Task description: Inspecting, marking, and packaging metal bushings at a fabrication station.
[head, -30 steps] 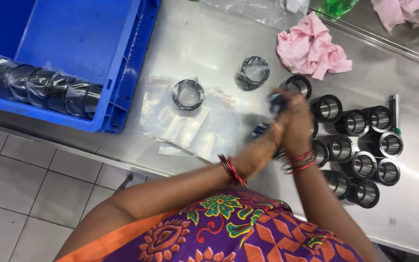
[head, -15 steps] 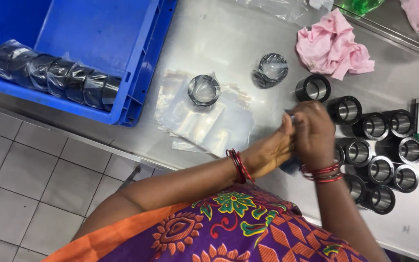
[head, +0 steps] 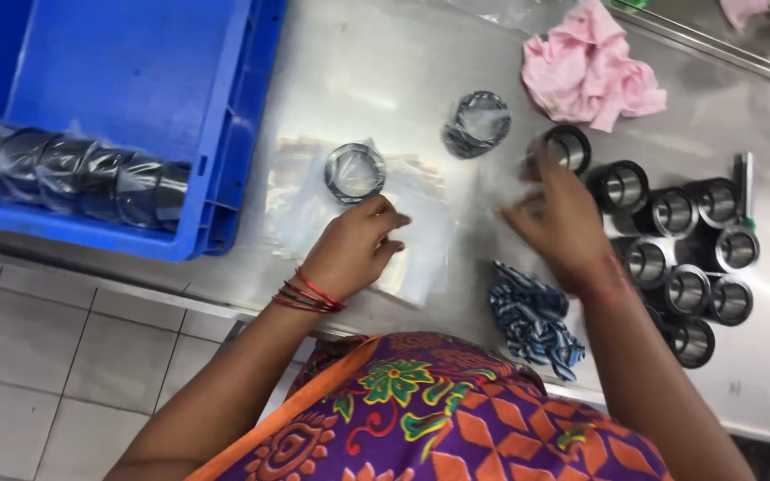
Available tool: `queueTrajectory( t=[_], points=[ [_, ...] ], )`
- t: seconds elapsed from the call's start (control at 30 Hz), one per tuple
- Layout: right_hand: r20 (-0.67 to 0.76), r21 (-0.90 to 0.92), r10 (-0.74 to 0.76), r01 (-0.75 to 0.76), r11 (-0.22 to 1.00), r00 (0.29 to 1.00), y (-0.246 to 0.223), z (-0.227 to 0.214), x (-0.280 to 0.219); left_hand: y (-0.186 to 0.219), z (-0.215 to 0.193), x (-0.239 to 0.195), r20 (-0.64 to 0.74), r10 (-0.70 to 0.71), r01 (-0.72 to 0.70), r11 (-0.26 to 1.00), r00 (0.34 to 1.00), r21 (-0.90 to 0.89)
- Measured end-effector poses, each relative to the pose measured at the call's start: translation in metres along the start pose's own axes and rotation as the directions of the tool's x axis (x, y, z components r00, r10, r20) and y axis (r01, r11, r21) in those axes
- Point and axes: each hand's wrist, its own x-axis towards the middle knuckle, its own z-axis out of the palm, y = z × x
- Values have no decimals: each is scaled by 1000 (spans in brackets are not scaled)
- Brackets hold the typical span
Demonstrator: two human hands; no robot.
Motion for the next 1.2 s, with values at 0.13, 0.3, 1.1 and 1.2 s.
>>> queueTrajectory(
  t=[0.13, 0.3, 1.1, 1.2],
  points=[
    [-234, -109, -209, 188, 976, 950, 68, 69, 94, -5, 10, 1, 68, 114, -124, 980, 991, 159],
    [-122, 287, 56, -18, 958, 991, 29, 45, 106, 3, 36, 15, 156, 192, -229, 934, 969, 274],
    [445, 428, 76, -287, 857, 892, 36, 21, 4, -28, 48, 44, -74, 66, -84, 960, 995, -266],
    [544, 450, 219, -502, 738, 810, 33, 31, 8, -26, 43, 48, -68, 149, -163, 935, 986, -316]
  ],
)
